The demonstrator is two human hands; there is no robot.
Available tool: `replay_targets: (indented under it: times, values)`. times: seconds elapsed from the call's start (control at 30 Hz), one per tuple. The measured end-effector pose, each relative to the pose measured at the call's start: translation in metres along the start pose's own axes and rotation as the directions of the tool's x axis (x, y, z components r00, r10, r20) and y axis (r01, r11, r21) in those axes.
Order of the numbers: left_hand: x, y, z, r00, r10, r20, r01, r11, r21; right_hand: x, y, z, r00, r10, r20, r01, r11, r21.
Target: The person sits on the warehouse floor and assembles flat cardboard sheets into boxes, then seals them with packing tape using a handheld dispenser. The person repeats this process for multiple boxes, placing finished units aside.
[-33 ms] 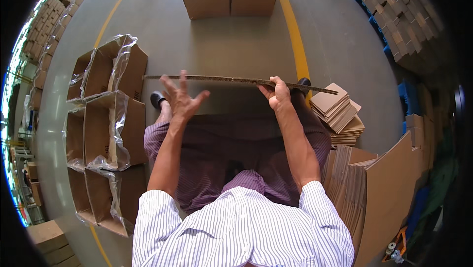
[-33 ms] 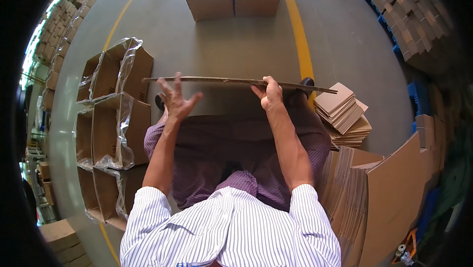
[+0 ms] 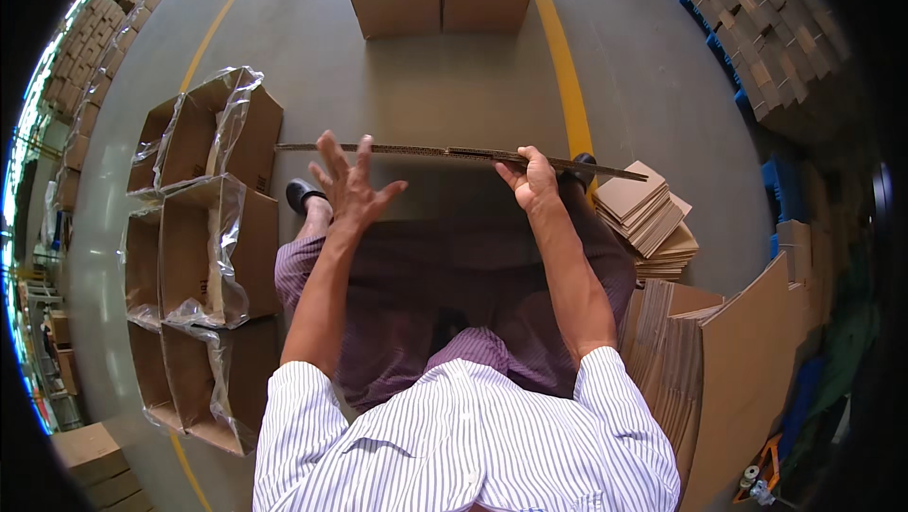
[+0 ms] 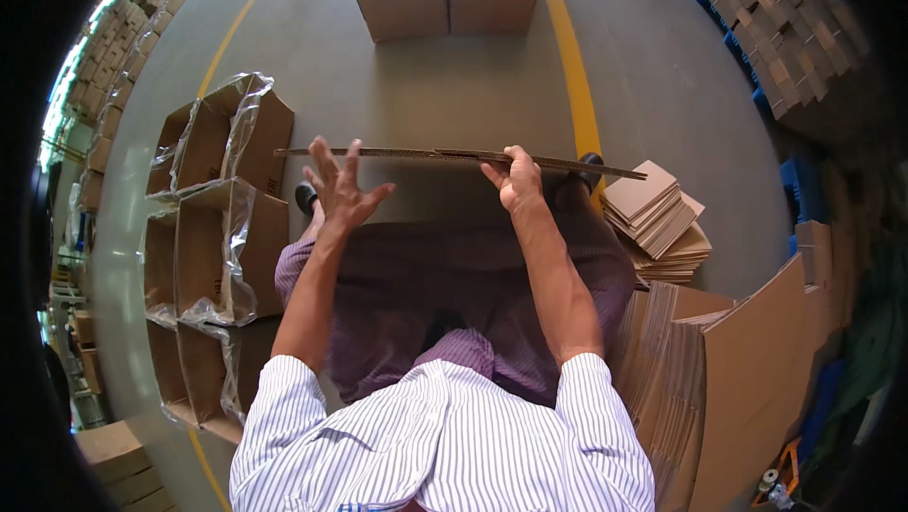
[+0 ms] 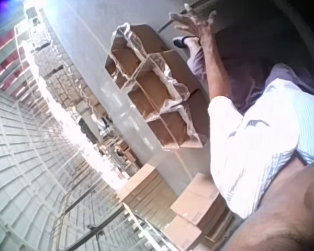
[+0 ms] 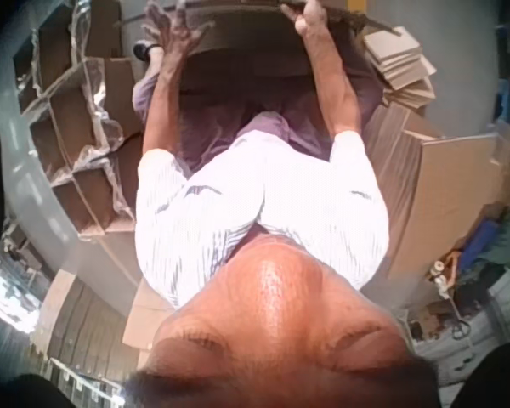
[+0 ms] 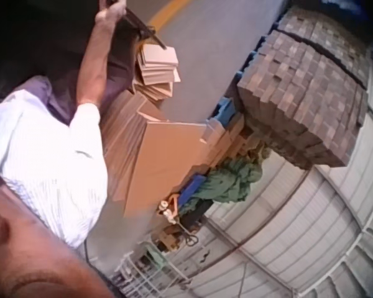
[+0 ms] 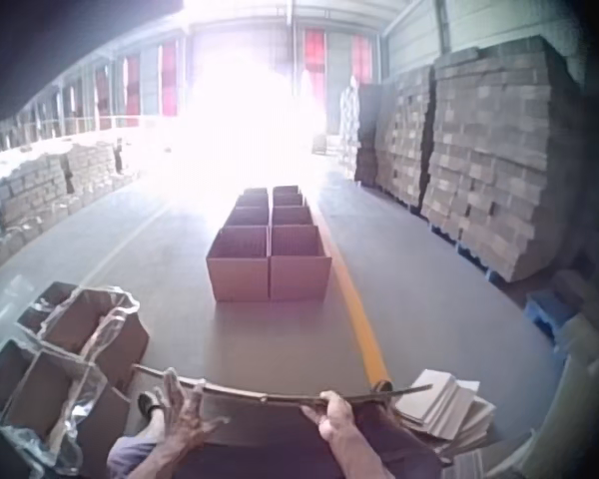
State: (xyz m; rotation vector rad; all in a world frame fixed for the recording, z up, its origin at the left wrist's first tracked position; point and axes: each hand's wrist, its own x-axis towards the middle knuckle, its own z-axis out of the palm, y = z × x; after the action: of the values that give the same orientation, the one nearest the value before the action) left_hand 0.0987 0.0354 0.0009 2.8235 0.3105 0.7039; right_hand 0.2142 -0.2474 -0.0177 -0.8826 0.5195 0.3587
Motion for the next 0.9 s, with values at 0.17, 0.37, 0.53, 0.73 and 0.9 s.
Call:
replay_targets:
  times: [0.17,0.37,0.53,0.73,0.9]
  values:
    - [0.066,-0.026,0.045,0.937,0.109,0.332,-0.121,0.992,0.017,-0.048,-0.008,-0.007,0.937,-0.047,0.345,0.275,0.708,-0.65]
    - [0.098,-0.04,0.056,0.951,0.197,0.239,-0.191,0.98,-0.05,-0.1,-0.047,-0.164,0.956,0.068,0.284,0.285,-0.422,-0.861]
    - [0.093,-0.033,0.056,0.95,0.211,0.232,-0.228,0.972,0.052,-0.12,-0.022,-0.162,0.88,-0.26,0.398,0.327,-0.278,-0.903]
    - [0.059,-0.039,0.053,0.946,0.167,0.278,-0.181,0.983,0.025,-0.205,-0.027,-0.107,0.665,0.623,0.412,0.179,0.403,-0.898]
    - [0.031,-0.038,0.044,0.957,0.106,0.271,-0.124,0.991,0.047,-0.197,0.083,-0.072,0.657,0.631,0.411,0.16,0.416,-0.895]
